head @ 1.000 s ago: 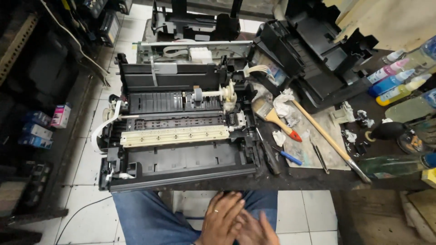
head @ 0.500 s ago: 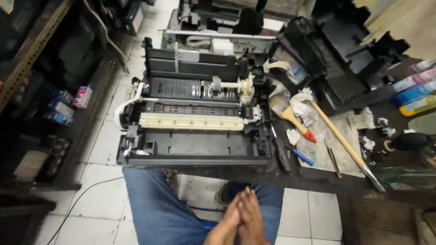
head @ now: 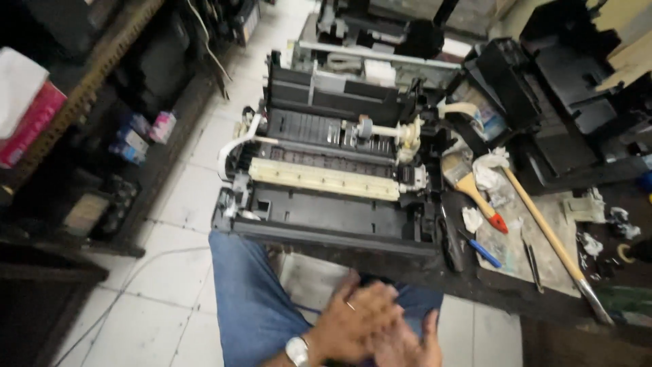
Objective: Cleaning internal components of a disassembled printer using a brush and a cloth to remove dust and ink residue.
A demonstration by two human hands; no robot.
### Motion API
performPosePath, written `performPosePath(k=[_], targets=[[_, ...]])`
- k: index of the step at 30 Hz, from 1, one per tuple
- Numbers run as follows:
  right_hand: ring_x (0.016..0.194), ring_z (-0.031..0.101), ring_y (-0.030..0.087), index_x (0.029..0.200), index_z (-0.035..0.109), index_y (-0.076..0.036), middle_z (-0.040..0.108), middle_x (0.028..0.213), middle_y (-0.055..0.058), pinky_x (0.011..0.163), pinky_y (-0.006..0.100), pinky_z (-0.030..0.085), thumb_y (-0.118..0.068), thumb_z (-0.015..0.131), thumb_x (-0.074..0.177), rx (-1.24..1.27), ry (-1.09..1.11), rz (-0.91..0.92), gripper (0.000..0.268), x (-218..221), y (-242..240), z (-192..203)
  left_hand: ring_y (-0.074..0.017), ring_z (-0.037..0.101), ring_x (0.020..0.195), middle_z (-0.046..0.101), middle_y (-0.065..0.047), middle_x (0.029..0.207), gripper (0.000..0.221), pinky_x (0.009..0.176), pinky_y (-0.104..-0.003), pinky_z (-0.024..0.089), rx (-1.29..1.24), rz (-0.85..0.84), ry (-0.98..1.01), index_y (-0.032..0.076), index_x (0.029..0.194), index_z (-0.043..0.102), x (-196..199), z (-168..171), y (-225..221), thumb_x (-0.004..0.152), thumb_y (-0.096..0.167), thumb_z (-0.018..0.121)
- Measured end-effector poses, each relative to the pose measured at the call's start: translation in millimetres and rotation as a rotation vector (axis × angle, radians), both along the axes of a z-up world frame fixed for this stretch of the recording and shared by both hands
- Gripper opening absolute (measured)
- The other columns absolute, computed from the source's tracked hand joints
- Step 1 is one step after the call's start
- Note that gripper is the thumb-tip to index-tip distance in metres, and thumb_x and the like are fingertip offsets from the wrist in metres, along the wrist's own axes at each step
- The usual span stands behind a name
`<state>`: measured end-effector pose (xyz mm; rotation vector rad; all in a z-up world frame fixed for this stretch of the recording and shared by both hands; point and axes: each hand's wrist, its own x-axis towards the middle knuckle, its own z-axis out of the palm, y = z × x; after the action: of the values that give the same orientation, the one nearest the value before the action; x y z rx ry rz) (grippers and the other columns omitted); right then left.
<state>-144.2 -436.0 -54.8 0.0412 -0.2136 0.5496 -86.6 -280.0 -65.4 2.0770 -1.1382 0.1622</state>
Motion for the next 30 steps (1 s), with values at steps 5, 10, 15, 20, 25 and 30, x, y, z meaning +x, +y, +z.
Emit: performPosePath(k=[5, 10, 15, 20, 25, 30], targets=[[0.138, 0.054, 0.056, 0.111, 0.070, 0.025, 0.058, 0.149, 0.040, 0.106, 0.077, 0.043, -0.025, 0.056, 0.093, -1.019, 0.578, -0.295, 0.055, 19.9, -59.5, -12.3, -0.0253, 0.051, 0.138, 0.058, -0.019, 0.145, 0.059, 0.118, -0.052, 0.019, 0.307, 0.112, 0.125, 0.016, 0.147, 0.052, -6.4, -58.6, 52.2, 0.090, 0.026, 0.065], [0.082, 0.068, 0.033, 0.085, 0.062, 0.006, 0.058, 0.079, 0.019, 0.089, 0.049, 0.064, -0.012, 0.067, 0.098, -1.487, 0.655, -0.204, 0.023, 24.6, -88.0, -72.6, -0.0283, 0.058, 0.123, 0.069, -0.007, 0.115, 0.034, 0.125, -0.074, 0.013, 0.721, 0.710, 0.342, 0.016, 0.108, 0.068, -30.0, -135.8, 143.5, 0.088, 0.040, 0.056], [0.096, 0.072, 0.034, 0.109, 0.068, 0.007, 0.075, 0.103, 0.025, 0.082, 0.040, 0.060, -0.005, 0.071, 0.094, -1.442, 0.749, -0.087, 0.019, 48.1, -38.6, -80.9, -0.0296, 0.018, 0.161, 0.023, -0.004, 0.174, 0.058, 0.124, -0.057, 0.020, 0.408, 1.034, 0.510, 0.024, 0.138, 0.055, -28.2, -137.8, 187.1, 0.089, 0.055, 0.053], [0.080, 0.074, 0.032, 0.115, 0.072, 0.006, 0.077, 0.093, 0.024, 0.065, 0.035, 0.056, -0.007, 0.073, 0.090, -1.285, 0.813, -0.133, 0.028, 67.3, -1.8, -106.4, -0.0312, 0.033, 0.158, 0.041, -0.011, 0.168, 0.060, 0.121, -0.049, 0.032, 0.155, 1.200, 0.391, 0.026, 0.147, 0.060, -25.0, -151.4, 180.5, 0.089, 0.042, 0.065], [0.087, 0.069, 0.032, 0.104, 0.066, 0.007, 0.069, 0.092, 0.024, 0.085, 0.042, 0.057, -0.016, 0.063, 0.100, -1.096, 0.860, -0.048, 0.024, 76.2, -10.8, -130.4, -0.0388, 0.043, 0.154, 0.053, -0.022, 0.159, 0.057, 0.123, -0.049, 0.038, 0.112, 1.189, 0.201, 0.018, 0.140, 0.067, -27.7, -186.5, 192.6, 0.087, 0.040, 0.069], [0.088, 0.071, 0.032, 0.118, 0.068, 0.008, 0.073, 0.099, 0.023, 0.083, 0.043, 0.061, -0.010, 0.065, 0.100, -1.183, 0.943, -0.083, 0.026, 76.5, -8.2, -142.1, -0.0426, 0.047, 0.149, 0.058, -0.028, 0.151, 0.055, 0.122, -0.050, 0.041, 0.147, 1.235, 0.245, 0.010, 0.130, 0.073, -28.9, -209.2, 197.4, 0.082, 0.037, 0.076]])
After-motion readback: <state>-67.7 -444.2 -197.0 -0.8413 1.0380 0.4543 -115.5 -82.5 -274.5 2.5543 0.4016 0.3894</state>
